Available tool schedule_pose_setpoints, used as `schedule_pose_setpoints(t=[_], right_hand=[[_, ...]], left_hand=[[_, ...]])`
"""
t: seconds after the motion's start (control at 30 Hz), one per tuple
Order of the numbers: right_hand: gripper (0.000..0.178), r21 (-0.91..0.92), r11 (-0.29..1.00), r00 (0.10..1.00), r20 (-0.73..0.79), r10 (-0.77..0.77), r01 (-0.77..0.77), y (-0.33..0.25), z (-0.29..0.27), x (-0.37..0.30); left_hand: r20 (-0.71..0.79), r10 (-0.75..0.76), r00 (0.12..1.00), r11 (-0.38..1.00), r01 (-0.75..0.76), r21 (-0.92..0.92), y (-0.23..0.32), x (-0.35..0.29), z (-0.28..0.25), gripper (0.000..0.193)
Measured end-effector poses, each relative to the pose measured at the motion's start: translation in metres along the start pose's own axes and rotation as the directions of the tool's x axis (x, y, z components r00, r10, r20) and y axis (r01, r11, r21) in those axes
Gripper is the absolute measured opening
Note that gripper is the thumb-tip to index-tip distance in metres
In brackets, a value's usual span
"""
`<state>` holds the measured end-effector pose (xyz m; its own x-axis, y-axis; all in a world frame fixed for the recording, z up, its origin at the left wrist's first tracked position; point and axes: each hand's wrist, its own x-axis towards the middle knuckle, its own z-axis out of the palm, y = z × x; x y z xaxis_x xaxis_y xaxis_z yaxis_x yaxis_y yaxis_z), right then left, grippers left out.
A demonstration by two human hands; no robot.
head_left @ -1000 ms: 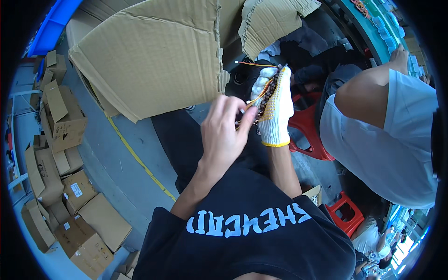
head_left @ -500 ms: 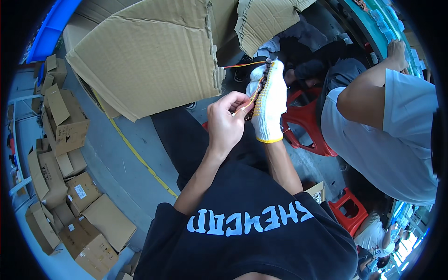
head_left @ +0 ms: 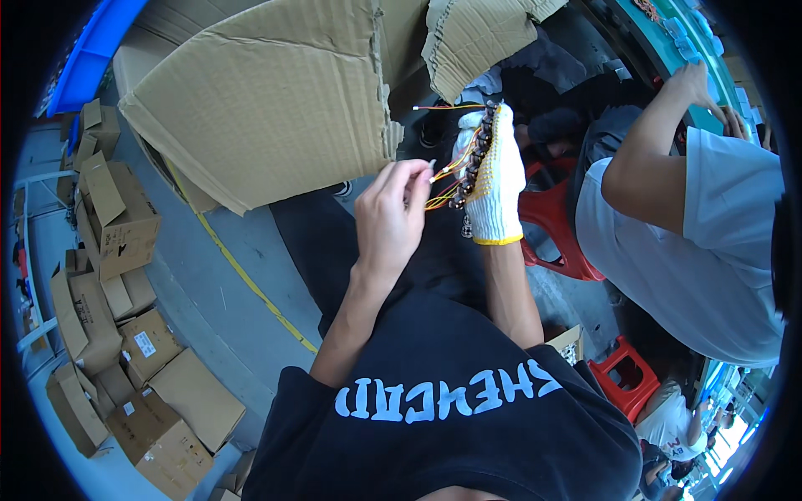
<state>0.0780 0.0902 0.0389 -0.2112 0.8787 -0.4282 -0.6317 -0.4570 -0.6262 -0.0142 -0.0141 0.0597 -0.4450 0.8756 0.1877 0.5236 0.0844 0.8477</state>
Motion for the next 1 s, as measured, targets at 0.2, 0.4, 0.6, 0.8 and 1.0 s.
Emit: schedule_pose_setpoints(t=[0.2,0.4,0.6,0.8,1.0], right_hand=[[0.037,0.11,0.99,0.988,-0.138,-0.071,0.086,-0.012,-0.006,0.009],[0.041,0.22,0.964,0.987,-0.098,-0.128,0.147,-0.007,-0.01,0.007],[0.041,0.284,0.956,0.994,-0.098,-0.046,0.072,-0.003,-0.001,-0.003],[0.042,0.403,0.915,0.997,0.067,-0.046,0.015,0.0,-0.009,-0.001],[0.044,0.391,0.92,0.987,0.127,-0.095,0.038,-0.005,-0.003,-0.007]], left_hand=[[0.014,0.053,0.998,0.978,-0.055,0.201,-0.029,-0.013,-0.014,0.024],[0.374,-0.155,0.914,0.847,0.318,-0.425,-0.022,-0.026,0.009,0.059],[0.116,0.08,0.99,0.553,0.053,-0.832,-0.029,-0.035,0.044,0.067],[0.037,0.182,0.983,0.718,-0.107,-0.688,-0.032,-0.026,0.045,0.059],[0.08,0.117,0.99,0.775,-0.04,-0.631,-0.017,-0.005,0.044,0.026]])
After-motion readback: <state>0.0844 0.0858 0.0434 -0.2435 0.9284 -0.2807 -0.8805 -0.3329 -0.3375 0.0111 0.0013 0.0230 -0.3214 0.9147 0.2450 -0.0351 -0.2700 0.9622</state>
